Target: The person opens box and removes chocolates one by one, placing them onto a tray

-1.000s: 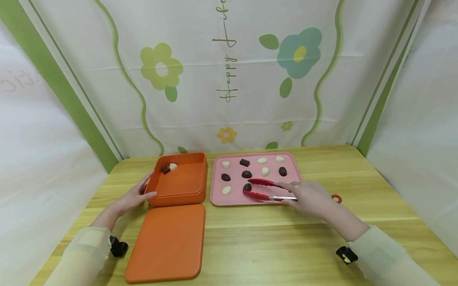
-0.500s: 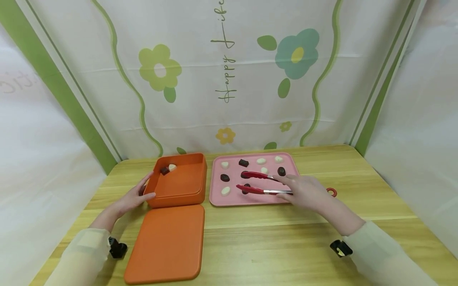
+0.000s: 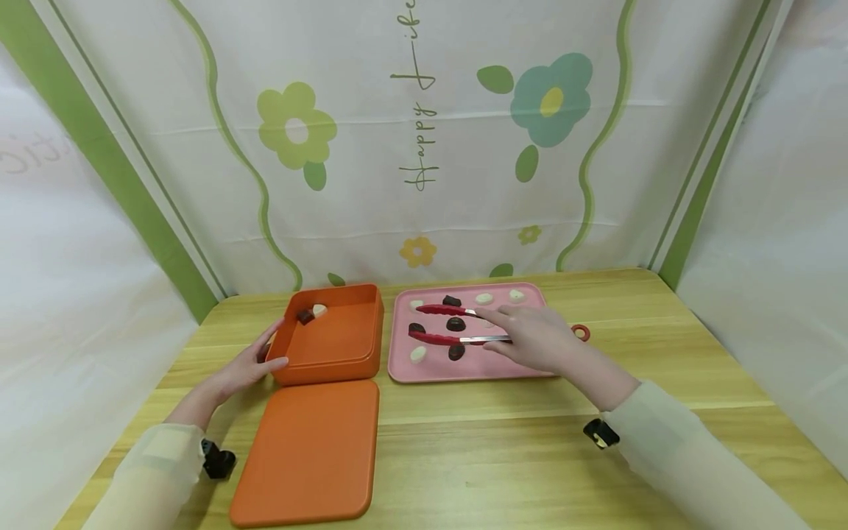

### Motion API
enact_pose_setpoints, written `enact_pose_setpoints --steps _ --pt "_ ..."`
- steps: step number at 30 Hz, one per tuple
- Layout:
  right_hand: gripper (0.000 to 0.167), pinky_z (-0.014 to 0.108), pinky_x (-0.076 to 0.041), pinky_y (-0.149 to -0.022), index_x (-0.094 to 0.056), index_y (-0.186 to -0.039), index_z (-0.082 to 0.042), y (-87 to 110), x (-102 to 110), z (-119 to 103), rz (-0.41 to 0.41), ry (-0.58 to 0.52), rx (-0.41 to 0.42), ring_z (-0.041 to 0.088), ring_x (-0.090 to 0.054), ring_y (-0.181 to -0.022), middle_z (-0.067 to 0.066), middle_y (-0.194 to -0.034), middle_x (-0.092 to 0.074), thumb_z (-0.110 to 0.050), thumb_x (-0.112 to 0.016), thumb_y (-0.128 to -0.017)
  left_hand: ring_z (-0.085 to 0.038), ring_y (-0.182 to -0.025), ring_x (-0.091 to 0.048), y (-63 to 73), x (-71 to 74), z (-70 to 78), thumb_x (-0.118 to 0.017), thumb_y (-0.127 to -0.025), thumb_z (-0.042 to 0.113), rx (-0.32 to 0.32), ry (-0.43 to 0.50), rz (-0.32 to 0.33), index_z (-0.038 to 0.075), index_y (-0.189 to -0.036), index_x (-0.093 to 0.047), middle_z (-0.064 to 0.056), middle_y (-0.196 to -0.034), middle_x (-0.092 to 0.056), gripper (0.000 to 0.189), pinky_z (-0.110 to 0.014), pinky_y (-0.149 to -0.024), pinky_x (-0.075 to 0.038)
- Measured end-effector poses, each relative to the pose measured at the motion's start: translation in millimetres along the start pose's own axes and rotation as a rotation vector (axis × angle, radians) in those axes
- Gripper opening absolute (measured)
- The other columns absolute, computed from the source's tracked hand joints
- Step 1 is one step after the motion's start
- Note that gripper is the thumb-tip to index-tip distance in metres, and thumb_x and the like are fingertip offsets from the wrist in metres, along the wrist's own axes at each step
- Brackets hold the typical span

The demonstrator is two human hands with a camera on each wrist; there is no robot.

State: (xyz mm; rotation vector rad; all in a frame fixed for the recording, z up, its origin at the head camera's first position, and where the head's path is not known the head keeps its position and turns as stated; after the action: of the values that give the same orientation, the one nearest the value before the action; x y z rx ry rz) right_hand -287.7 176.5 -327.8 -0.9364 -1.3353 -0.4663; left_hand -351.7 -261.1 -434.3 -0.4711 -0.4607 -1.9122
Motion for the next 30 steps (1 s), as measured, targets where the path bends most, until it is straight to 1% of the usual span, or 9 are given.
enact_pose_setpoints --steps 4,6,8,11,15,18,23,27,30 --pt "0.058 0.038 -0.052 -0.06 -0.059 -0.137 -0.015 -18.0 1.5 -9.9 0.02 -0.002 0.048 0.023 -0.066 -0.09 0.009 -0.113 -0.069 -0.039 -0.073 -0.086 -0.049 -0.135 -0.029 0.4 0.5 -0.2 -0.06 -0.098 0.023 -0.006 -0.001 -0.003 0.019 -0.158 0.002 -0.036 -0.15 -0.023 0.086 -0.061 -0.108 -0.023" --pt "0.057 0.036 -0.051 -0.061 -0.06 -0.135 -0.014 -27.9 2.5 -16.5 0.048 0.0 0.094 0.019 -0.065 -0.079 0.006 -0.103 -0.07 -0.04 -0.074 -0.086 -0.049 -0.135 -0.029 0.3 0.8 -0.5 -0.06 -0.098 0.023 -0.004 0.005 -0.002 0.02 -0.158 0.002 -0.036 -0.15 -0.023 0.086 -0.061 -0.108 -0.023" --pt "0.057 0.032 -0.047 -0.056 -0.061 -0.134 -0.015 -37.4 1.7 -21.8 0.066 0.0 0.123 0.014 -0.06 -0.067 0.002 -0.096 -0.069 -0.039 -0.074 -0.085 -0.049 -0.136 -0.028 0.3 0.8 -0.3 -0.06 -0.099 0.022 -0.003 0.008 -0.003 0.02 -0.158 0.002 -0.036 -0.15 -0.023 0.086 -0.061 -0.108 -0.022" --pt "0.056 0.027 -0.04 -0.05 -0.06 -0.135 -0.016 -50.9 -3.8 -26.9 0.051 -0.019 0.126 0.011 -0.054 -0.062 0.0 -0.096 -0.067 -0.041 -0.074 -0.086 -0.049 -0.136 -0.028 0.1 0.7 -0.4 -0.059 -0.099 0.02 0.001 0.008 -0.001 0.021 -0.158 0.002 -0.035 -0.15 -0.022 0.084 -0.061 -0.109 -0.021" --pt "0.059 0.029 -0.044 -0.052 -0.057 -0.138 -0.017 -68.5 -12.3 -33.1 0.025 -0.008 0.133 0.015 -0.058 -0.068 0.005 -0.112 -0.067 -0.044 -0.071 -0.087 -0.048 -0.136 -0.027 -1.3 0.2 -0.8 -0.058 -0.099 0.021 0.002 0.016 -0.005 0.021 -0.158 0.002 -0.035 -0.151 -0.022 0.084 -0.061 -0.109 -0.021" --pt "0.06 0.032 -0.046 -0.055 -0.055 -0.14 -0.019 -82.2 -17.7 -37.5 0.02 0.003 0.144 0.017 -0.06 -0.068 0.005 -0.115 -0.068 -0.045 -0.069 -0.088 -0.047 -0.137 -0.027 -1.7 0.8 -1.4 -0.059 -0.099 0.023 0.004 0.015 -0.007 0.023 -0.158 0.002 -0.034 -0.152 -0.021 0.085 -0.06 -0.109 -0.02" --pt "0.057 0.034 -0.048 -0.06 -0.055 -0.141 -0.022 -102.0 -28.1 -41.7 -0.02 -0.031 0.12 0.019 -0.063 -0.075 0.003 -0.115 -0.068 -0.046 -0.066 -0.09 -0.047 -0.138 -0.026 -1.8 2.2 -1.7 -0.06 -0.098 0.026 0.005 0.011 -0.004 0.024 -0.158 0.002 -0.033 -0.152 -0.02 0.086 -0.06 -0.11 -0.019" --pt "0.057 0.035 -0.047 -0.058 -0.053 -0.142 -0.022 -116.9 -37.2 -45.2 -0.048 -0.016 0.117 0.021 -0.062 -0.072 0.004 -0.11 -0.068 -0.045 -0.065 -0.091 -0.047 -0.138 -0.025 -2.7 2.6 -2.3 -0.061 -0.098 0.028 0.004 0.011 -0.003 0.024 -0.158 0.001 -0.033 -0.152 -0.021 0.086 -0.06 -0.11 -0.019" --pt "0.056 0.037 -0.047 -0.059 -0.053 -0.143 -0.023 -128.7 -42.5 -47.6 -0.062 0.001 0.112 0.023 -0.063 -0.077 0.004 -0.109 -0.067 -0.046 -0.062 -0.093 -0.047 -0.138 -0.025 -3.5 2.6 -3.3 -0.062 -0.097 0.029 0.008 0.014 0.001 0.023 -0.158 0.0 -0.033 -0.152 -0.021 0.087 -0.06 -0.11 -0.019"
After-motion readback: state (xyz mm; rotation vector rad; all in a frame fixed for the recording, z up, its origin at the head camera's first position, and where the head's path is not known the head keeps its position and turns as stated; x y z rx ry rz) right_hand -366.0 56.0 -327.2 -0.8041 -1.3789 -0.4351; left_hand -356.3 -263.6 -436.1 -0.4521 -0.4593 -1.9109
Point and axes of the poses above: each hand's wrist, its own y-axis away from the middle knuckle, its own x-axis out of the back of the hand, z = x × y, the point moved 9 cm from there along -y, towards the middle knuckle
